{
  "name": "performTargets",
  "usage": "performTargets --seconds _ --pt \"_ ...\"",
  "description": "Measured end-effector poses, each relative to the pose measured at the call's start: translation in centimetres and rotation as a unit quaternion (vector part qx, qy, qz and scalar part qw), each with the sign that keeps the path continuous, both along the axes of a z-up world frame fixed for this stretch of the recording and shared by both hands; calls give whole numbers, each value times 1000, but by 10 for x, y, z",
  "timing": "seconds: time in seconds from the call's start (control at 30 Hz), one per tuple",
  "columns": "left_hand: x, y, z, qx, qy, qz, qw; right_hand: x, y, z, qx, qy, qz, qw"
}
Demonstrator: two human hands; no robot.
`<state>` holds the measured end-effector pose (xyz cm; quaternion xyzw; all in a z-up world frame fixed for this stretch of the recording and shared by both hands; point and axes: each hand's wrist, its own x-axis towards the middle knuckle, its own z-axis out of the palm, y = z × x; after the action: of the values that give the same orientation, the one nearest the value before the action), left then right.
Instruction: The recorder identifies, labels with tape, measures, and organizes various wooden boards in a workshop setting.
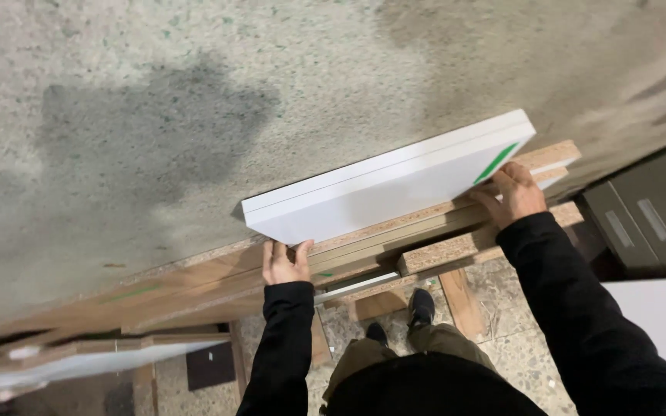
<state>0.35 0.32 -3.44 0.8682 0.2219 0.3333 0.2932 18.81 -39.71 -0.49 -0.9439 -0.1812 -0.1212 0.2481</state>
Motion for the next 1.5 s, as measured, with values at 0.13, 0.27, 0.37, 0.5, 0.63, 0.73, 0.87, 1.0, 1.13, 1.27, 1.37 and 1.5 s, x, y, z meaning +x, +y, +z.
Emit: performTargets --seconds 0.13,0.27,0.37,0.5,0.63,0.73,0.87,1.0,1.13,1.27,1.37,1.5 --pt "-5 1 18 -25 22 -16 999 -44 -14 37 -22 -58 -12 998" --pt "-24 9 8 21 0 -10 1000 -101 -34 61 -20 -98 -80 992" --pt "-52 -7 12 18 7 -31 999 -162 -51 50 6 -96 -100 990" --pt "-74 -74 52 83 86 -106 987 -264 -69 33 22 -103 -103 989" --pt "-43 -126 62 325 -22 -271 906 -357 -90 27 38 -42 -123 991" --pt "10 -152 64 436 8 -314 844 -449 -110 -3 41 33 -189 981" --pt "70 -162 152 523 -61 -238 816 -484 -120 -28 44 144 -264 952" --pt "84 -162 195 452 -132 -236 850 -427 -70 0 102 165 -275 942" --pt "98 -147 178 460 -98 -235 851 -316 -7 46 174 82 -142 971" --pt "98 -149 191 453 -130 -208 857 -196 32 49 298 163 -97 936" --pt "98 -144 198 446 -145 -239 850 -129 53 45 308 173 -81 932" --pt "96 -143 205 429 -138 -257 855 -97 77 48 316 238 -81 915"
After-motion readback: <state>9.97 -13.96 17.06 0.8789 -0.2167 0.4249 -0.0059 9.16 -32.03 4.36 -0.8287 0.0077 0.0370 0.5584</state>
